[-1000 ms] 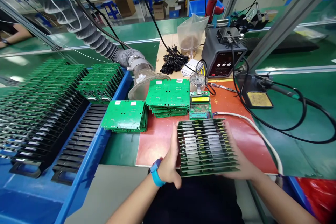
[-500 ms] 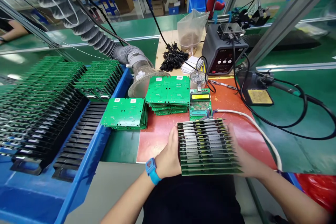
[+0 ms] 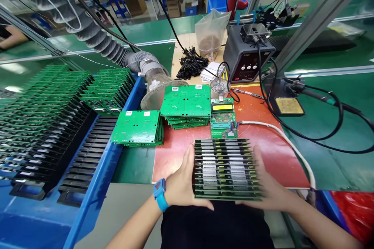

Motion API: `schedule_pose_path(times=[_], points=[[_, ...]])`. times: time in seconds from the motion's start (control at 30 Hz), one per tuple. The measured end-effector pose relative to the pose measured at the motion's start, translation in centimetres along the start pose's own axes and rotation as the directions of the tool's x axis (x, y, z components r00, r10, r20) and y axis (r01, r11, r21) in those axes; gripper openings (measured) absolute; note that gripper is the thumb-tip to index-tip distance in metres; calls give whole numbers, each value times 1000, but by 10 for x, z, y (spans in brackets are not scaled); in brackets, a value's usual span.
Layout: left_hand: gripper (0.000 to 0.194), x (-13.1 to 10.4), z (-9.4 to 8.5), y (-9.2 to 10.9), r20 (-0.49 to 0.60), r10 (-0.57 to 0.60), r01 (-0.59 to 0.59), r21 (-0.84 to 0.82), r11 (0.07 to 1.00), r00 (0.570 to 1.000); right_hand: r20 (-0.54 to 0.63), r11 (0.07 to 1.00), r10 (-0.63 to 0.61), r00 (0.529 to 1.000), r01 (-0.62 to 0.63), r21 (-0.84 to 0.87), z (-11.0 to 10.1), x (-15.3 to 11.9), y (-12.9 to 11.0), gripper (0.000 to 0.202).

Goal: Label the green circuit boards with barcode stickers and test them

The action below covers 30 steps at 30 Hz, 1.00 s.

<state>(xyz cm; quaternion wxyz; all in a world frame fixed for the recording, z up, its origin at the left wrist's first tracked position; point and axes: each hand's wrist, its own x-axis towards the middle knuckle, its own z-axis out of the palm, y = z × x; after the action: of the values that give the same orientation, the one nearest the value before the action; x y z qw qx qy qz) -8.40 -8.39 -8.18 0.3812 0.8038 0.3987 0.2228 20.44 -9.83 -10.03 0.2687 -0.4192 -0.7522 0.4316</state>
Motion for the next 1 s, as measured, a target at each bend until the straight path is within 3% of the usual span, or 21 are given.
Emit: schedule_pose_path(times=[0.27,0.47,0.6,0.67,0.77,0.87,1.0], points=[[145,6,0,-19,-100,144,-139,57,989,985,-116,992,-116,986,120,28,5,8,17,135],[143,-2,-6,8,-66,89,-85,64,994,994,-140,997,-56,989,62,42,0,-15,2,132],[146,17,-17,20,-49,164,-159,79,984,985,-149,997,-77,986,77,-4,-22,-13,3,131],[144,32,-19,14,-75,215,-208,96,973,974,-166,992,-108,980,96,-76,-31,-2,8,130],[144,47,-15,0,-103,177,-168,91,982,979,-109,985,-124,986,109,-134,-37,17,13,136],[153,46,-9,-11,-78,119,-118,18,993,990,-49,988,-125,991,120,-95,-35,24,14,143],[160,40,-5,-13,-9,162,-162,-53,985,987,-15,997,-66,998,65,-43,-34,15,16,148]])
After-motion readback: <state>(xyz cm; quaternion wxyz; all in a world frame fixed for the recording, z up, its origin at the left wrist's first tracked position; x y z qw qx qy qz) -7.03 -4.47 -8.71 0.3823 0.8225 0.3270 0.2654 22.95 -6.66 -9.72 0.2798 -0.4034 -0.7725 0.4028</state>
